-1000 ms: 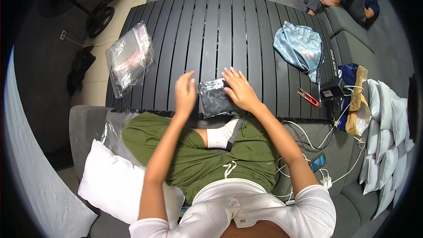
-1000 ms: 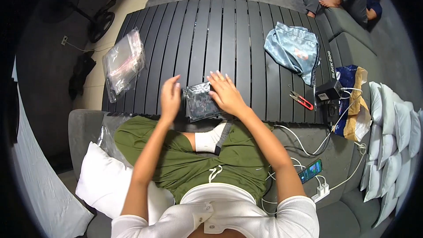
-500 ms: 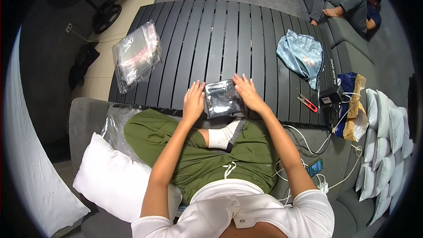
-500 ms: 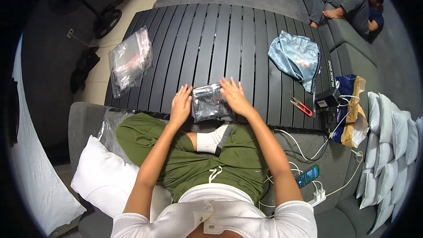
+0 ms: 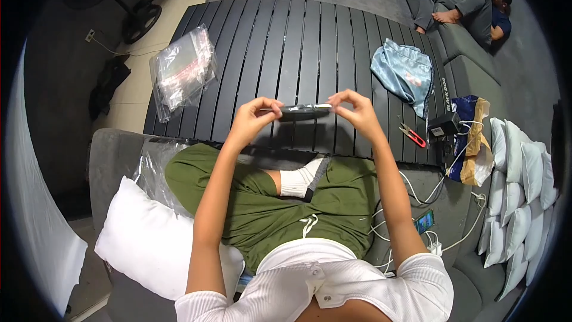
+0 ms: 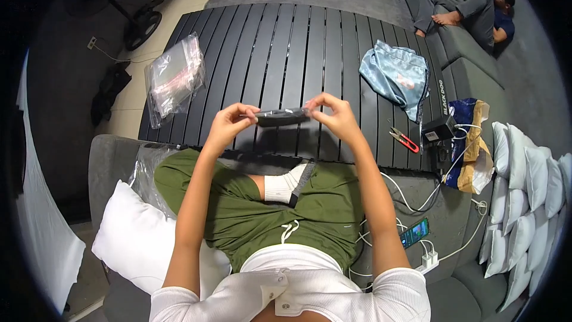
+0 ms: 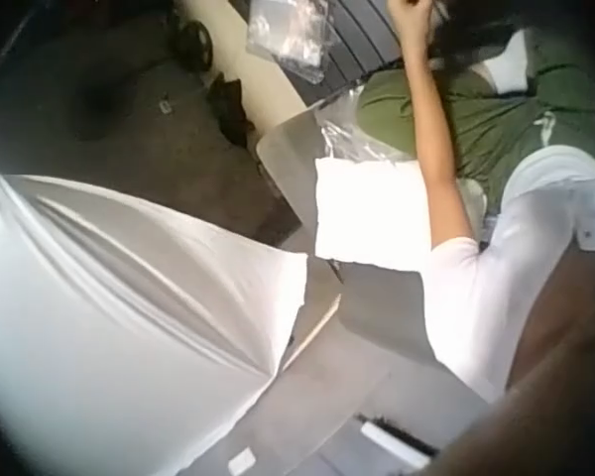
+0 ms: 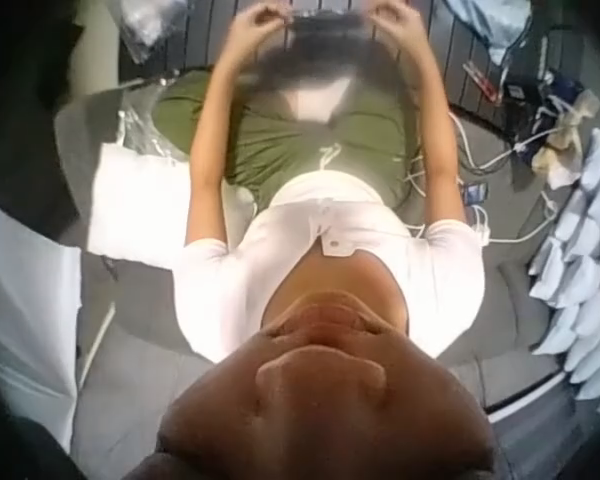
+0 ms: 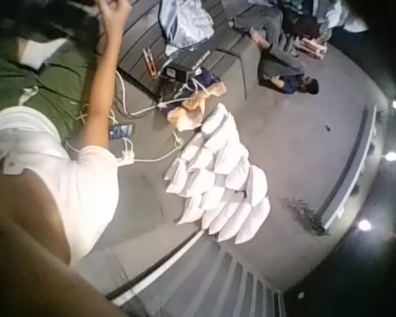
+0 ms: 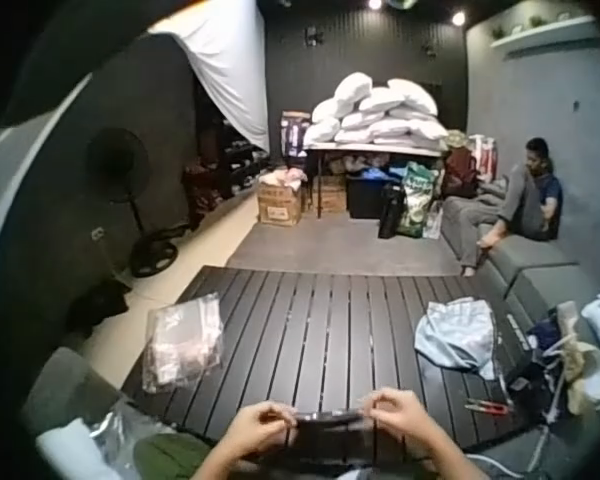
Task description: Packing fabric garments into plastic bags and using pliers to remove small plastic fasteners.
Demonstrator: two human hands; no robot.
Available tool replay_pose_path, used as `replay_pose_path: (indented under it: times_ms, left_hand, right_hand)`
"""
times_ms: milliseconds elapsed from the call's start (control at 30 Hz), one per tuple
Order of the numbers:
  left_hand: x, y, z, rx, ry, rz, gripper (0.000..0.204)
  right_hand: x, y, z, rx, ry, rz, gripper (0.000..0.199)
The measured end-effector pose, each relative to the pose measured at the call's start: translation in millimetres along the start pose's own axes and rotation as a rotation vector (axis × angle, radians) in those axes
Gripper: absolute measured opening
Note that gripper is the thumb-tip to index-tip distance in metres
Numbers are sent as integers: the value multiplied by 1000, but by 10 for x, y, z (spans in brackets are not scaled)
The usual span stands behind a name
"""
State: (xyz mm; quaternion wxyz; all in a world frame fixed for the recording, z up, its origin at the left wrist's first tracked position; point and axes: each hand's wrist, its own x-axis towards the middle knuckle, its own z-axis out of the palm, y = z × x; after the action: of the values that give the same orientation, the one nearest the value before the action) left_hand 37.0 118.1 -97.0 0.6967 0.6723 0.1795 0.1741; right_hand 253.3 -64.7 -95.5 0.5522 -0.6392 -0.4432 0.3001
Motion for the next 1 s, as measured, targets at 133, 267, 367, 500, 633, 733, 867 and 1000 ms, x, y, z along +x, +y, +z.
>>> replay_pose_path:
  times_ms: [133,267,367,500,633,733,867,1000]
  left_hand:
    - [-368,38,15,360,-253,113,19]
    - [-550,-340,147,473,-109,61,26]
    - [-295,-536,328,617,285,237,31]
    - [154,-767,560,987,301,272,45]
    - [218,-1036,610,1142,271,195,45]
    - [186,-1054,643,1237,275,141,46]
    - [194,-1018,644,1260,267,119,46]
    - [205,-1016,638,1274,274,107,45]
  right_hand:
    - [-383,-68,-92,-356,-193,-179,9]
    - [-694,137,31,-428,-50,50,12]
    - [-559,201,523,-495,225,-91,23]
    - [-187,471,986,-784,286,-112,43]
    - [-100,693,1137,-1009,233,-17,44]
    - [-132,706,1135,-1030,214,20,44]
    - [-115,682,1130,-1046,193,68,44]
    - [-96,678,1123,-1060,187,86,44]
